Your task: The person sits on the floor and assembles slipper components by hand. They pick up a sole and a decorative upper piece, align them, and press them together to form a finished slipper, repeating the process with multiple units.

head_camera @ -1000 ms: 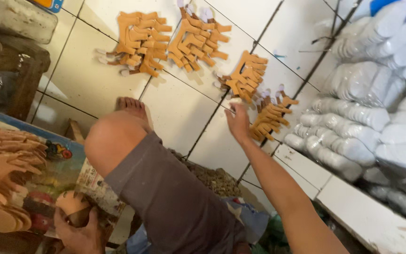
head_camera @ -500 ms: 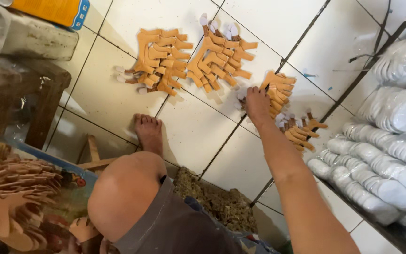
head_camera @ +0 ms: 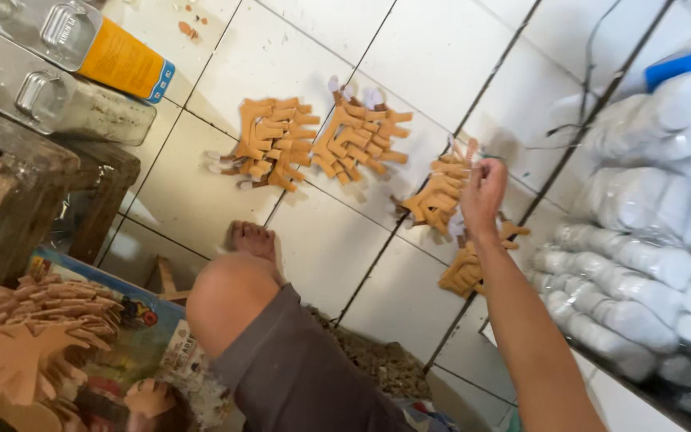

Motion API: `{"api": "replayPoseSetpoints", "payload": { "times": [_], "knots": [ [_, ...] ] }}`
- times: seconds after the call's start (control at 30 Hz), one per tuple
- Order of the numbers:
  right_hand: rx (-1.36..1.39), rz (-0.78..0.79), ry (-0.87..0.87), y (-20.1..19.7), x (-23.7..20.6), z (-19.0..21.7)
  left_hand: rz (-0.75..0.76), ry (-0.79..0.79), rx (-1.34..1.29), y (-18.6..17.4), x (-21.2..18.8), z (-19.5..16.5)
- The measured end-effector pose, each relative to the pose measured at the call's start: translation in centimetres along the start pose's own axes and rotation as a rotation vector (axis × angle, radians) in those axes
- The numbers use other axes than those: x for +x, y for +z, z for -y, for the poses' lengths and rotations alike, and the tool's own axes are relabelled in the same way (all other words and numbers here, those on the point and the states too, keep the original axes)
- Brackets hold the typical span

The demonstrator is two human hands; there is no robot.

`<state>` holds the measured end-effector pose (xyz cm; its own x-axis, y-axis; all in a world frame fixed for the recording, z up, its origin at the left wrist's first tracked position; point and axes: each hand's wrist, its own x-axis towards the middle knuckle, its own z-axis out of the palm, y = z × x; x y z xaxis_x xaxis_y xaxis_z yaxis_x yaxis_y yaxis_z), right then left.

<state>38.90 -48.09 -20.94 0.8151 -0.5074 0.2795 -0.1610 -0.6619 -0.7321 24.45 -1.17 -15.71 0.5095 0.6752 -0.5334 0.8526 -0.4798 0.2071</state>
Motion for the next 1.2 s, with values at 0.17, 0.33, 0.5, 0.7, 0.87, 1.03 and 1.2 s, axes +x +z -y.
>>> {"api": "replayPoseSetpoints", "payload": {
  "times": [0.17,0.33,0.5,0.7,0.87,1.03,1.2],
  "knots": [
    [0.133,0.137,0.096,-3.5,-1.4,-0.2,-0.232,0.198,-0.274,-1.7,-4.2,0.2],
    [-0.007,0.292,0.135,-1.8,-2.7,-0.9,-0.005,0.94,-0.651,-1.3,-13.1,-4.7],
    [-0.329,0.426,-0.07,0.9,-2.4,-0.8,0.45,1.354,-0.437,2.0,-14.5,-16.4],
    [-0.676,0.701,-0.282,5.3,-1.0,-3.0,0.497,1.293,-0.094,7.0,-12.9,-20.2],
    [-0.842,0.797,-0.327,8.0,-0.7,-4.9,0.679,1.214,0.043,8.0,-12.2,-19.3],
    [-0.719,0.733,-0.344,8.4,-1.4,-6.6,0.669,1.26,0.017,7.4,-12.0,-20.1],
    [-0.317,0.231,-0.207,4.2,-1.4,-4.4,0.674,1.225,0.001,6.6,-11.8,-19.6]
  ]
}}
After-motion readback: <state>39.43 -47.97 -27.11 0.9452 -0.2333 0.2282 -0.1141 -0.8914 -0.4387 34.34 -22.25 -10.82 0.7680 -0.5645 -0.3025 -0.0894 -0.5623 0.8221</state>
